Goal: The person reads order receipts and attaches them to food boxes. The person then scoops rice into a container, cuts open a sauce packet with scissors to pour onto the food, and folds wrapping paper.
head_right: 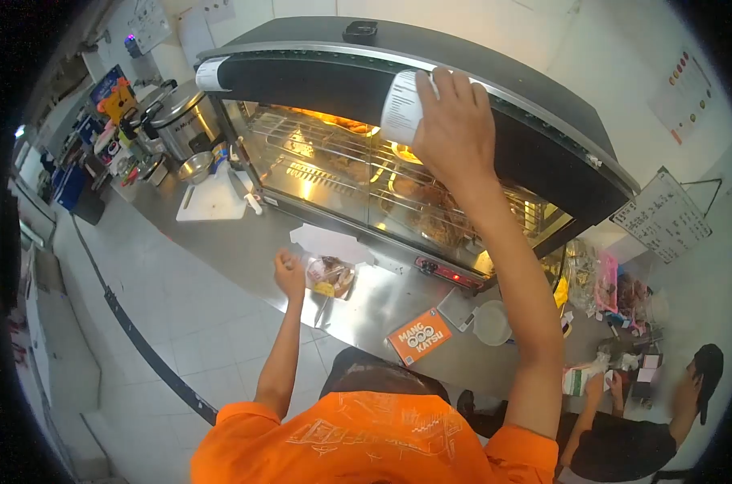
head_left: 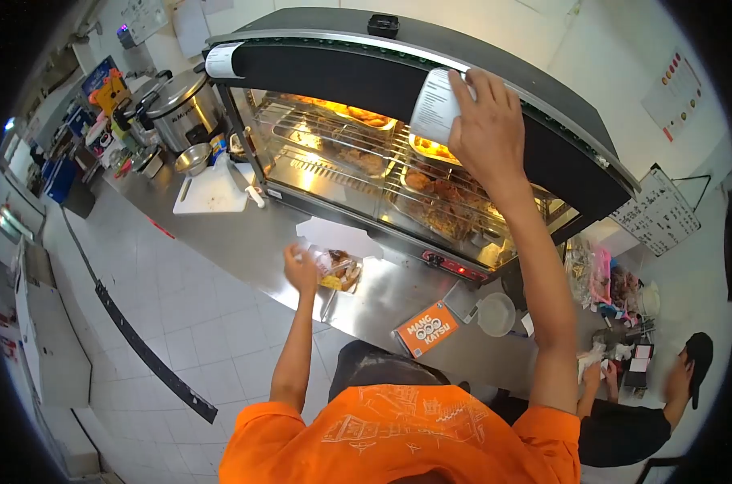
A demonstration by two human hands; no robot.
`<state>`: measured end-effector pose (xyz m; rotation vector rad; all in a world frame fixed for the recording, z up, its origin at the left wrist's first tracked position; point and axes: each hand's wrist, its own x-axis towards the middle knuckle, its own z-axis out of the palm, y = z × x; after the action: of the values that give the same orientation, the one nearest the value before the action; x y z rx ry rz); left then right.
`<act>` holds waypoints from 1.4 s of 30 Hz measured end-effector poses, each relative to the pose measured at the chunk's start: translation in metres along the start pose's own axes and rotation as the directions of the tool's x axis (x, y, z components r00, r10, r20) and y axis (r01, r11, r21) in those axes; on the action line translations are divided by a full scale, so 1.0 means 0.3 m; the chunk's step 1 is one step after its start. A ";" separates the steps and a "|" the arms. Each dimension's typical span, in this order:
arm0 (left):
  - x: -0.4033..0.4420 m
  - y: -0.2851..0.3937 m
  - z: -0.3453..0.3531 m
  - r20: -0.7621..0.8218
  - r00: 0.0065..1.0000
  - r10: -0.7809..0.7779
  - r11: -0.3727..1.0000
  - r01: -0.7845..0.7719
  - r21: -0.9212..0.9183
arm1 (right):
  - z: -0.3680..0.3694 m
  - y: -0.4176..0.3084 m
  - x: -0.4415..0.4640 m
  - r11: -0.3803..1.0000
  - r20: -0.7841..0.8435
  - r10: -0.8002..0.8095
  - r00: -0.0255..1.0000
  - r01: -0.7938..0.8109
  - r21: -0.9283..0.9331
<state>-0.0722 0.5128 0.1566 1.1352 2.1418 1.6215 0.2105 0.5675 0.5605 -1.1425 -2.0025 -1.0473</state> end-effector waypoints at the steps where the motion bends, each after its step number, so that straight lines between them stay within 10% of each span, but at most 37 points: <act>1: -0.002 -0.100 -0.014 0.012 1.000 -0.025 0.999 0.025 0.020 | 0.009 -0.004 0.001 0.997 0.116 0.054 0.992 -0.059 0.044; 14: -0.024 -0.395 0.054 0.432 0.893 -0.125 0.987 0.067 0.146 | 0.011 -0.035 0.003 0.995 -0.007 0.071 0.997 -0.070 0.076; 21: -0.230 -0.356 0.112 0.490 0.866 -0.101 0.988 0.144 -0.051 | 0.020 -0.148 -0.182 0.871 -0.220 0.248 0.943 -0.117 0.478; 24: -0.304 -0.305 0.119 0.511 0.851 -0.116 0.984 0.168 -0.056 | 0.201 -0.326 -0.503 0.503 0.382 0.065 0.922 -0.361 0.785; 30: -0.266 -0.241 0.171 0.542 0.809 -0.229 0.973 0.183 0.139 | 0.619 -0.427 -0.847 0.659 0.430 0.157 0.889 -0.419 0.625; 32: -0.241 -0.211 0.157 0.548 0.782 -0.298 0.954 0.218 0.208 | 0.624 -0.430 -0.907 0.721 0.788 -0.090 0.609 -0.506 0.473; 34: -0.210 -0.176 0.143 0.302 0.953 -0.023 0.968 0.097 -0.232 | 0.602 -0.439 -0.954 0.636 0.833 -0.196 0.518 -0.579 0.510; 36: -0.146 -0.043 0.059 0.312 0.949 0.041 0.969 0.039 -0.244 | 0.530 -0.486 -1.017 0.573 0.863 -0.228 0.450 -0.655 0.493; 38: -0.105 0.034 0.036 0.578 0.760 0.297 0.939 -0.123 -0.322 | 0.477 -0.545 -1.104 0.652 0.722 -0.226 0.654 -0.449 0.611; 39: -0.085 -0.005 0.072 0.755 0.535 0.380 0.924 -0.248 -0.290 | 0.470 -0.571 -1.148 0.654 0.724 -0.230 0.651 -0.447 0.610; 40: -0.094 -0.041 0.096 0.752 0.537 0.381 0.924 -0.248 -0.291 | 0.474 -0.597 -1.182 0.719 0.752 -0.225 0.619 -0.416 0.557; 42: -0.108 -0.091 0.114 0.875 0.196 0.443 0.658 -0.734 -0.168 | 0.514 -0.622 -1.241 0.775 0.774 -0.220 0.594 -0.376 0.508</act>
<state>-0.0420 0.5125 0.1110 2.4562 1.2096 0.4608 0.1949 0.4862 0.1242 -1.4109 -2.6157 0.3925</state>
